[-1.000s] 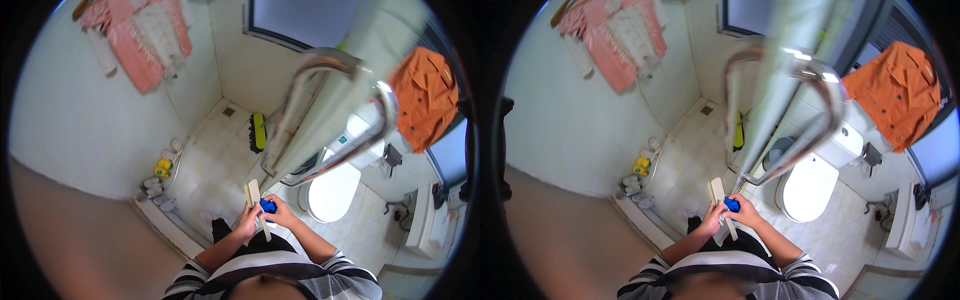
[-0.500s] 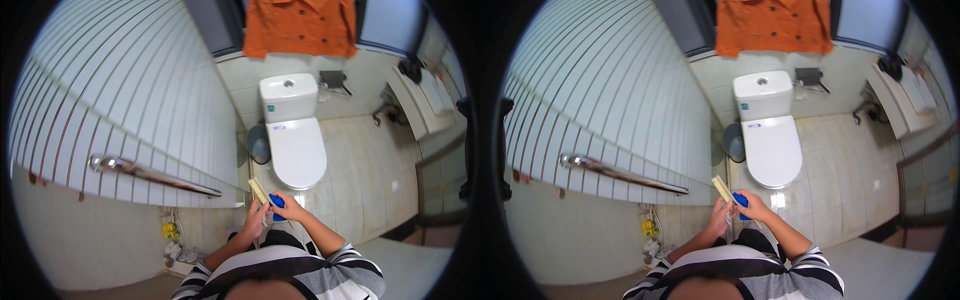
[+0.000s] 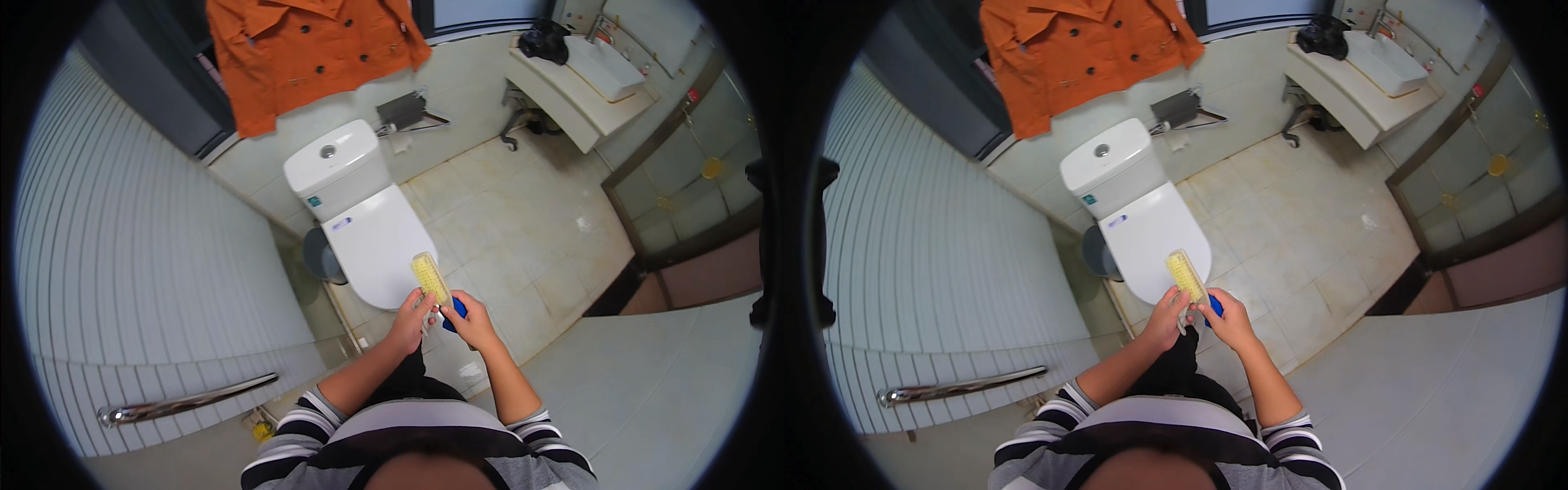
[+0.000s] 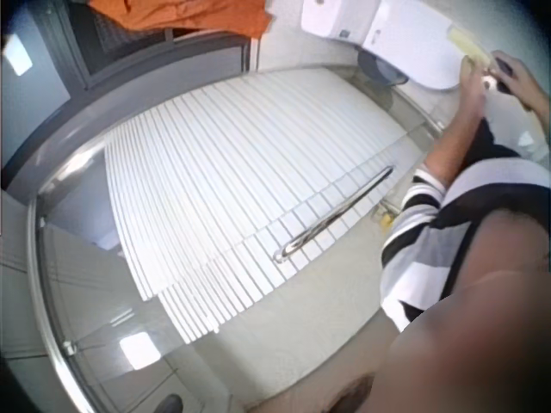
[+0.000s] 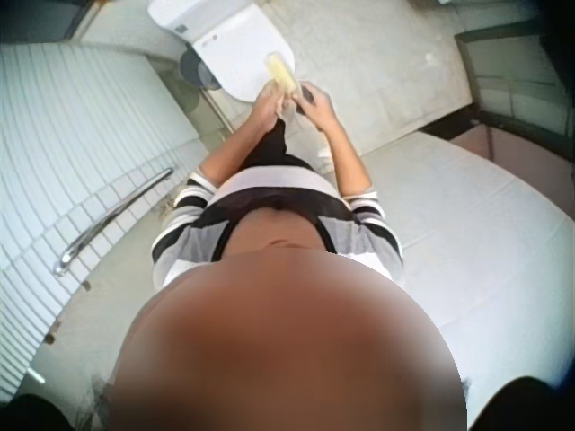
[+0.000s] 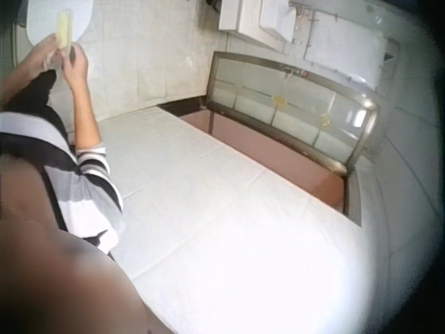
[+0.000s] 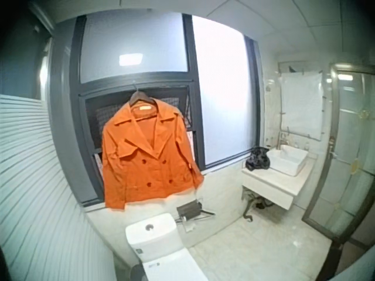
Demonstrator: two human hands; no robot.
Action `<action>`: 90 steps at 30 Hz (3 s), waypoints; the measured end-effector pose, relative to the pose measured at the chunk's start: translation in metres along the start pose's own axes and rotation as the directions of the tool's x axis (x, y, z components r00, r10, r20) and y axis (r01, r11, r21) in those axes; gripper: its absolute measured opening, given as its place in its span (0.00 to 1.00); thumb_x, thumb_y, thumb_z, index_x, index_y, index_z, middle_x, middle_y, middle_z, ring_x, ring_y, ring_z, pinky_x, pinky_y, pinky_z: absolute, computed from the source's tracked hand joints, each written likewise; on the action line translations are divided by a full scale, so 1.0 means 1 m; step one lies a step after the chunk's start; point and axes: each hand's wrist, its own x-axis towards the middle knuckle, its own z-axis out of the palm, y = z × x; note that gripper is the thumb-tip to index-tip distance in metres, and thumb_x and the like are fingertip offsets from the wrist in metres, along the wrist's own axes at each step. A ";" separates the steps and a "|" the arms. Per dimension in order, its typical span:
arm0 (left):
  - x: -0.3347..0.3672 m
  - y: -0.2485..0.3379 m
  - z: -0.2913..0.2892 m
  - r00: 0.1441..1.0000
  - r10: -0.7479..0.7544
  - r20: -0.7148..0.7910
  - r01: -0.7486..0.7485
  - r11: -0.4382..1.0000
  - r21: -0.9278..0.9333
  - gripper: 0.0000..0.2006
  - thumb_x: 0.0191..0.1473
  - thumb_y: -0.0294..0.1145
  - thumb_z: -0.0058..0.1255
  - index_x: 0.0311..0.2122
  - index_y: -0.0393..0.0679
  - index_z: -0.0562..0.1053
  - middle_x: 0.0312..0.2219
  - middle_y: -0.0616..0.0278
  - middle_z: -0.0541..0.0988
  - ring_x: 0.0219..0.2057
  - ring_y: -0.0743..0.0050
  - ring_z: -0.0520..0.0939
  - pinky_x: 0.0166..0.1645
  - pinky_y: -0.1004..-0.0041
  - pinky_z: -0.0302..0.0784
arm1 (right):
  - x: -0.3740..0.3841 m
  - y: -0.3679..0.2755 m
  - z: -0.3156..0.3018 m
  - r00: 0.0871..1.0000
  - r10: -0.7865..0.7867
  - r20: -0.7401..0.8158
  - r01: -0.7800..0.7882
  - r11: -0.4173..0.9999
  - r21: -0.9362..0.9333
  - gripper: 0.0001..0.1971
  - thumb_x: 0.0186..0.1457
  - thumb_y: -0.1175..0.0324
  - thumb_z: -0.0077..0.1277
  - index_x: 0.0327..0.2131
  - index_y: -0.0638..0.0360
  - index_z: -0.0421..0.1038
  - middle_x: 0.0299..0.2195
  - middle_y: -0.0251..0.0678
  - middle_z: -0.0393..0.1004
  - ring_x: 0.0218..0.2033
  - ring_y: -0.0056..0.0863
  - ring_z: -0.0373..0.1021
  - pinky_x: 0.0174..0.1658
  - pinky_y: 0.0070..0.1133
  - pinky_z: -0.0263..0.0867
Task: The person sits on the bathroom floor and scrubs several pairs of shoes with a brush and water from a handheld shower head. They clean white sneakers, yellow crocs, and white sandals, then rinse the brush and wash their hands at the sink.
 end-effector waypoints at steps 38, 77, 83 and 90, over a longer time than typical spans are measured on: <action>0.460 -0.097 0.562 0.953 -0.112 0.280 -0.023 0.898 0.439 0.07 0.51 0.31 0.56 0.35 0.50 0.70 0.22 0.74 0.72 0.18 0.91 0.64 0.21 0.85 0.56 | 0.281 0.142 -0.611 0.759 0.068 -0.648 0.025 0.991 0.133 0.14 0.52 0.66 0.57 0.38 0.65 0.71 0.25 0.33 0.72 0.26 0.19 0.65 0.32 0.20 0.65; 0.784 -0.002 0.841 0.826 0.476 -0.301 -0.294 0.821 0.490 0.20 0.63 0.34 0.36 0.58 0.41 0.63 0.48 0.63 0.61 0.34 0.79 0.69 0.45 0.80 0.67 | 0.641 0.153 -0.954 0.905 -0.164 0.393 0.066 0.966 0.250 0.13 0.53 0.67 0.56 0.40 0.63 0.72 0.27 0.41 0.76 0.21 0.29 0.71 0.28 0.22 0.67; 0.793 0.025 0.895 0.715 0.446 -0.538 -0.242 0.880 0.409 0.22 0.58 0.25 0.36 0.59 0.44 0.60 0.52 0.61 0.58 0.51 0.72 0.66 0.54 0.72 0.65 | 0.677 0.145 -1.046 0.883 -0.051 0.466 -0.142 0.918 0.369 0.09 0.54 0.69 0.54 0.39 0.62 0.73 0.26 0.32 0.75 0.18 0.14 0.66 0.23 0.15 0.62; 0.852 0.061 0.940 0.814 0.302 -0.497 -0.283 0.952 0.115 0.24 0.54 0.25 0.48 0.55 0.44 0.59 0.46 0.56 0.67 0.43 0.65 0.76 0.39 0.69 0.75 | 0.773 0.128 -1.075 0.961 0.005 0.277 -0.125 0.900 0.418 0.10 0.58 0.72 0.50 0.43 0.62 0.69 0.30 0.25 0.71 0.19 0.13 0.65 0.22 0.13 0.62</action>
